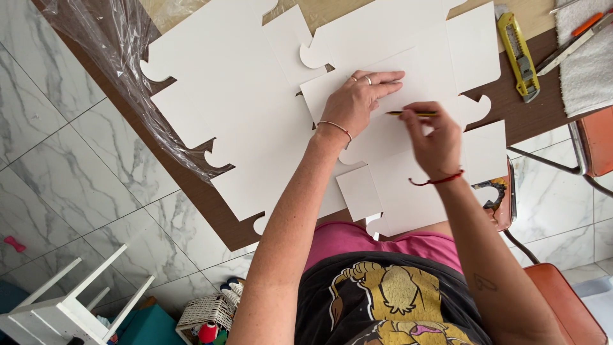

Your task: Cutting out shapes from cardstock using a utility knife and marking lines with a pencil

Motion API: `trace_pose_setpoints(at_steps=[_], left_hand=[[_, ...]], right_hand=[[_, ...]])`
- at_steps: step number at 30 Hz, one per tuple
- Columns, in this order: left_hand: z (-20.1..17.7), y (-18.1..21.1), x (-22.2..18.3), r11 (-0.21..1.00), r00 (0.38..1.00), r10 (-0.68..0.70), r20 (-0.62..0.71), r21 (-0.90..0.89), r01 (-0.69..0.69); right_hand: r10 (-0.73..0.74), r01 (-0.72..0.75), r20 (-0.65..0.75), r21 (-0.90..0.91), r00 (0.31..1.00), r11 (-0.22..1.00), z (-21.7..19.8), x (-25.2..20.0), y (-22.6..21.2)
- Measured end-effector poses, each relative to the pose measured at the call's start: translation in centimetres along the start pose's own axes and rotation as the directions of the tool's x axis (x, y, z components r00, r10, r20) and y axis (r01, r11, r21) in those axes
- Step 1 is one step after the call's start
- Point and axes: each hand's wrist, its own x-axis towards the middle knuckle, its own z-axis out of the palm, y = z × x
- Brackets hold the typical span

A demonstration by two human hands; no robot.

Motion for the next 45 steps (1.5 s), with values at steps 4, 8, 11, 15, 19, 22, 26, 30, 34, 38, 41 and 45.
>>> trace_pose_setpoints(at_steps=[4,8,11,15,19,22,26,30,34,38,41,45], left_hand=[[0.2,-0.1,-0.1,1.0,1.0,0.027,-0.01,0.015,-0.027],[0.3,0.9,-0.3,0.997,0.997,0.033,-0.074,0.065,-0.029],[1.7,1.1,-0.6,0.982,0.966,0.117,-0.229,0.173,-0.078],[4.1,3.0,-1.2,0.835,0.848,0.276,-0.453,0.551,0.023],[7.6,5.3,-1.4,0.736,0.825,0.201,-0.529,0.637,0.229],[10.2,4.4,-1.4,0.753,0.83,0.078,-0.553,0.578,0.315],[11.0,3.7,-1.4,0.798,0.868,0.018,-0.496,0.53,0.286],[11.2,3.3,-1.2,0.827,0.877,-0.008,-0.481,0.489,0.276],[11.0,3.3,-1.2,0.829,0.861,0.031,-0.508,0.495,0.262],[10.3,4.0,-1.6,0.837,0.84,0.027,-0.543,0.472,0.277],[9.4,4.7,-1.7,0.822,0.855,-0.015,-0.519,0.48,0.306],[9.0,4.9,-1.8,0.825,0.834,0.033,-0.551,0.485,0.288]], right_hand=[[-0.023,0.022,-0.051,-0.019,0.998,1.0,-2.5,0.6,2.4],[0.011,-0.014,-0.09,-0.039,0.996,0.999,-3.8,1.2,1.5],[0.115,-0.121,-0.098,-0.058,0.988,0.991,-4.0,1.4,0.1],[0.03,-0.032,-0.108,-0.017,0.994,0.999,-3.8,1.9,-1.6],[-0.096,0.096,0.025,0.023,0.995,0.995,-2.4,4.3,-3.5],[-0.104,0.102,0.332,0.022,0.938,0.995,-0.7,6.3,-4.7],[-0.014,0.229,0.687,-0.222,0.727,0.948,0.8,8.1,-3.7],[0.112,0.164,0.706,-0.311,0.7,0.936,1.2,8.5,-4.3],[0.087,0.183,0.717,-0.291,0.692,0.939,1.3,8.9,-4.5],[0.147,0.039,0.685,-0.248,0.713,0.968,1.6,10.0,-5.6],[0.098,0.038,0.641,-0.195,0.761,0.98,1.9,11.1,-5.9],[-0.002,0.077,0.579,-0.106,0.815,0.991,2.5,12.1,-5.2]])
